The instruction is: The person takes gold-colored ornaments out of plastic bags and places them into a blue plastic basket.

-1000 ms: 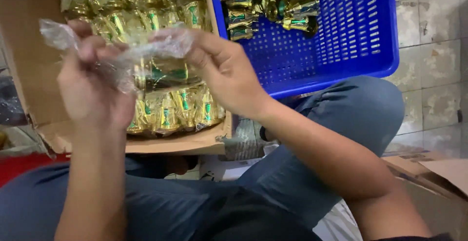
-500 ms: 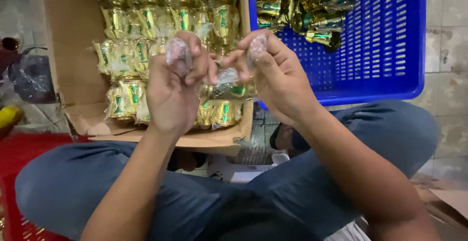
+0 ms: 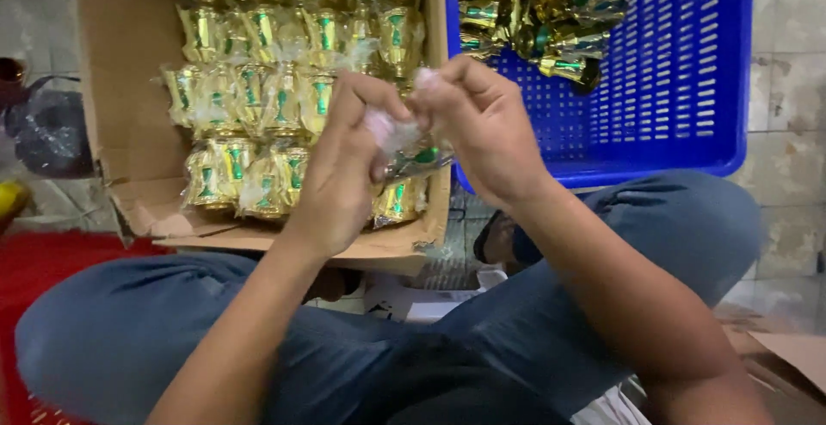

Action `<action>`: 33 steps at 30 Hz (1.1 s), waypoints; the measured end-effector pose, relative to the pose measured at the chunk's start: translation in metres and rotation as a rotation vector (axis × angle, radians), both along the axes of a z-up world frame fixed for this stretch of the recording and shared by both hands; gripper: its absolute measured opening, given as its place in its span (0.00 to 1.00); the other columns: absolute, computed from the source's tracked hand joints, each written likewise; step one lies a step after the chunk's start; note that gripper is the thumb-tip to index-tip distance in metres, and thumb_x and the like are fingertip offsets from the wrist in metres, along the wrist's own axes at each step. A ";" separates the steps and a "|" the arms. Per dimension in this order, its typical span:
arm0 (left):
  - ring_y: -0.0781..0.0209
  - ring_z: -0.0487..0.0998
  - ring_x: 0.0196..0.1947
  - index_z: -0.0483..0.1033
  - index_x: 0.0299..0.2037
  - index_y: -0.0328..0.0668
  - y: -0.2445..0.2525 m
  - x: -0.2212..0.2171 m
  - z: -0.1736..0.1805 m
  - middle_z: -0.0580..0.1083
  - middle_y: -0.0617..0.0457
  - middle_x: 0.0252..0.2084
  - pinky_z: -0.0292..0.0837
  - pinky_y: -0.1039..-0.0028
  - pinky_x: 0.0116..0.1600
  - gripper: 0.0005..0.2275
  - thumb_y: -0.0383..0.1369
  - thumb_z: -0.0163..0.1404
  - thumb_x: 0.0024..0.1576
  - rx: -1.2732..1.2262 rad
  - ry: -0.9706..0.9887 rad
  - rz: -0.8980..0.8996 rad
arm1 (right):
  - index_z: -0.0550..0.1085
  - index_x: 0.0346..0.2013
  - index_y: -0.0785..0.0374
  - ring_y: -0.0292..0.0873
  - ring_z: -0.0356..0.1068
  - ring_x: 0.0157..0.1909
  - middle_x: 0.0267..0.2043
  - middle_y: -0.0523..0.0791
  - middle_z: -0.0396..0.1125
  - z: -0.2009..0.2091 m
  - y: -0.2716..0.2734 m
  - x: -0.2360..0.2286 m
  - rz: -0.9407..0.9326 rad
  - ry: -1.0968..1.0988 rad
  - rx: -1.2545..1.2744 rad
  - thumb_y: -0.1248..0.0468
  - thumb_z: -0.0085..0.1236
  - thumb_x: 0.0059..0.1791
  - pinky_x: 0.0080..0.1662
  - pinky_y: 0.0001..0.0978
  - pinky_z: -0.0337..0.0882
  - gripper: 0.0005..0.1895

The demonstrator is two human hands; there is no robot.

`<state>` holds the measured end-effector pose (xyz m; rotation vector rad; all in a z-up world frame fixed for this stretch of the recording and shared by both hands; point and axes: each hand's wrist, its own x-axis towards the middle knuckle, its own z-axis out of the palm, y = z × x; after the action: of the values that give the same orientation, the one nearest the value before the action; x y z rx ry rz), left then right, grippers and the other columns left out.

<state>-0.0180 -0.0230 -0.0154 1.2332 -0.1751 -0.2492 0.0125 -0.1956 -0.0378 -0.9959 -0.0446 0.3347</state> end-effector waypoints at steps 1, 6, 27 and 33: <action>0.65 0.59 0.43 0.65 0.50 0.49 0.003 0.000 0.003 0.58 0.58 0.43 0.56 0.74 0.47 0.10 0.39 0.35 0.66 0.199 -0.112 -0.003 | 0.70 0.37 0.60 0.34 0.66 0.35 0.33 0.42 0.67 0.004 0.001 -0.002 0.025 -0.086 -0.150 0.62 0.53 0.55 0.43 0.28 0.70 0.06; 0.72 0.67 0.31 0.60 0.62 0.51 0.013 0.000 0.005 0.69 0.57 0.38 0.60 0.81 0.34 0.14 0.31 0.45 0.69 0.212 -0.073 -0.039 | 0.73 0.48 0.64 0.30 0.61 0.31 0.36 0.40 0.68 0.012 -0.004 -0.005 0.111 -0.267 -0.442 0.59 0.48 0.59 0.36 0.20 0.63 0.12; 0.66 0.77 0.27 0.58 0.26 0.46 0.028 0.003 0.001 0.65 0.58 0.27 0.74 0.83 0.32 0.17 0.22 0.57 0.58 0.028 0.419 0.025 | 0.66 0.42 0.66 0.39 0.77 0.41 0.39 0.48 0.73 0.028 -0.007 -0.015 0.278 -0.469 -0.421 0.70 0.57 0.53 0.46 0.27 0.77 0.08; 0.63 0.78 0.27 0.62 0.25 0.47 0.025 0.005 0.007 0.71 0.54 0.25 0.76 0.78 0.38 0.15 0.27 0.60 0.54 -0.074 0.417 -0.066 | 0.65 0.45 0.66 0.37 0.70 0.38 0.37 0.46 0.69 0.026 -0.008 -0.016 0.256 -0.385 -0.270 0.69 0.48 0.58 0.44 0.26 0.73 0.04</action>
<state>-0.0129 0.0023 -0.0085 1.0785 0.1349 -0.5459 -0.0033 -0.2039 -0.0115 -1.3164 -0.4902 0.3851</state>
